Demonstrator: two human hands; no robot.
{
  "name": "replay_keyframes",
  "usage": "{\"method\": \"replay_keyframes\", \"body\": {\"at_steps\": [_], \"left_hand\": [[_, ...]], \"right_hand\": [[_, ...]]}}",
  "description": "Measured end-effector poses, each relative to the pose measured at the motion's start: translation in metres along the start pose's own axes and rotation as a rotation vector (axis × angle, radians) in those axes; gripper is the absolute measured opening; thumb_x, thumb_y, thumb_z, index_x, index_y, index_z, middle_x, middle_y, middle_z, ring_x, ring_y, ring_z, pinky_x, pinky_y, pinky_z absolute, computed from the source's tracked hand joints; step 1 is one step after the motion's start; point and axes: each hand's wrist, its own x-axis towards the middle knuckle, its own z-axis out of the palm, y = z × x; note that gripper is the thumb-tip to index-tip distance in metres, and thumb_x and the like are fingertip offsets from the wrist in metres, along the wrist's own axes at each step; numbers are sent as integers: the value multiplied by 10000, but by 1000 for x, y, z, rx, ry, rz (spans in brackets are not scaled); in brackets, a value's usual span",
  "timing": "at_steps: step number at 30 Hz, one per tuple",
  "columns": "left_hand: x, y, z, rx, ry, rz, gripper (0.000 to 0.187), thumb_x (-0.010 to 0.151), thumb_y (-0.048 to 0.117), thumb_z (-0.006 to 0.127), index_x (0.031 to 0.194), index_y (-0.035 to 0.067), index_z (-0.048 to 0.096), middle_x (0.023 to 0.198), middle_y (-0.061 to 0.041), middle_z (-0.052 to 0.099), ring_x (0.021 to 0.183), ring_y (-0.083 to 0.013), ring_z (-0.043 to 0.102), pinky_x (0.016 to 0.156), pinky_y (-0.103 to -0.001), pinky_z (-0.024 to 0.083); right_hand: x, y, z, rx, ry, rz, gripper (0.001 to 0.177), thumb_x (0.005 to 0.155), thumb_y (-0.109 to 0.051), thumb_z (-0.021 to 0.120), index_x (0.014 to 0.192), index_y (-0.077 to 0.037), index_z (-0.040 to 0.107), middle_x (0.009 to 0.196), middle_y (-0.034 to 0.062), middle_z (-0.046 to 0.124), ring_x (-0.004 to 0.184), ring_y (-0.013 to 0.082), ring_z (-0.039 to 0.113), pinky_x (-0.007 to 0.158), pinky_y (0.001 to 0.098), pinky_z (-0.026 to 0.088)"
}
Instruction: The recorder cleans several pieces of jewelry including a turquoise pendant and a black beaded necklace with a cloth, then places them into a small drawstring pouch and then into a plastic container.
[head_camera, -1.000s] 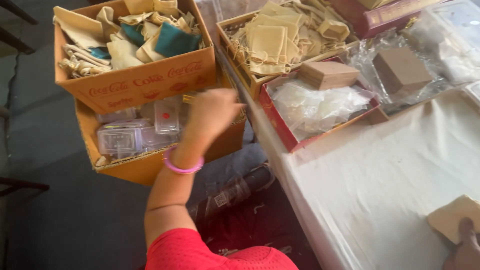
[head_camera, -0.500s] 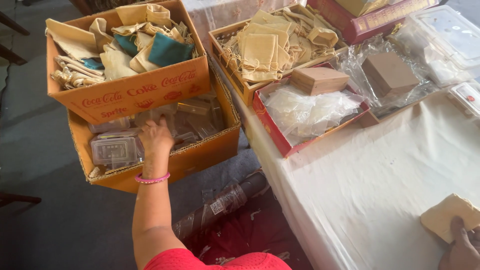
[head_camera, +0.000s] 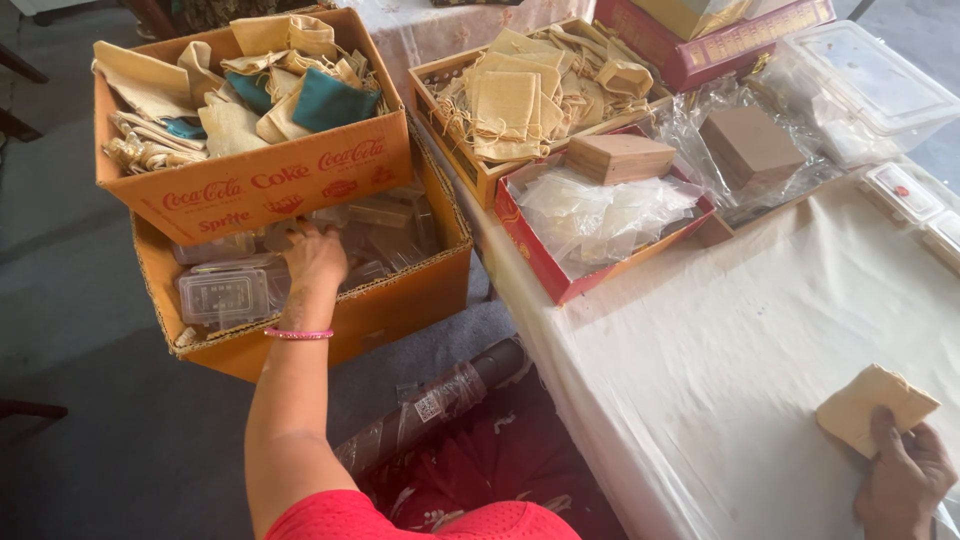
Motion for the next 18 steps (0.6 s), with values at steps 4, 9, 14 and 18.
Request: {"method": "replay_keyframes", "body": {"at_steps": [4, 9, 14, 18], "left_hand": [[25, -16, 33, -91, 33, -18, 582, 972, 450, 634, 1443, 126, 527, 1515, -292, 398, 1243, -482, 559, 1001, -541, 539], [-5, 4, -16, -62, -51, -73, 977, 757, 583, 841, 1520, 171, 390, 1550, -336, 306, 1254, -496, 548, 974, -548, 520], [-80, 58, -121, -127, 61, -7, 795, 788, 510, 821, 1435, 146, 535, 1426, -181, 520, 1213, -407, 632, 959, -510, 549], [-158, 101, -184, -700, 296, 777, 820, 706, 527, 897, 1352, 133, 582, 1377, -157, 543, 1231, -357, 615, 997, -459, 536]], "right_hand": [[-3, -14, 13, -79, 53, 14, 276, 1129, -16, 697, 1347, 119, 597, 1199, 123, 695, 1093, 138, 676, 1048, 253, 521], [-3, -24, 24, -95, 71, 29, 287, 1060, -80, 739, 1270, 79, 624, 1138, 39, 691, 984, 71, 645, 890, 198, 501], [0, -12, 19, -189, 141, 57, 286, 1081, -134, 756, 1254, 68, 651, 1059, 37, 670, 907, 81, 588, 803, 218, 457], [-3, -37, 34, -344, 178, 132, 380, 1050, -250, 714, 1300, 28, 645, 1147, 78, 691, 1009, 143, 630, 877, 280, 499]]}}
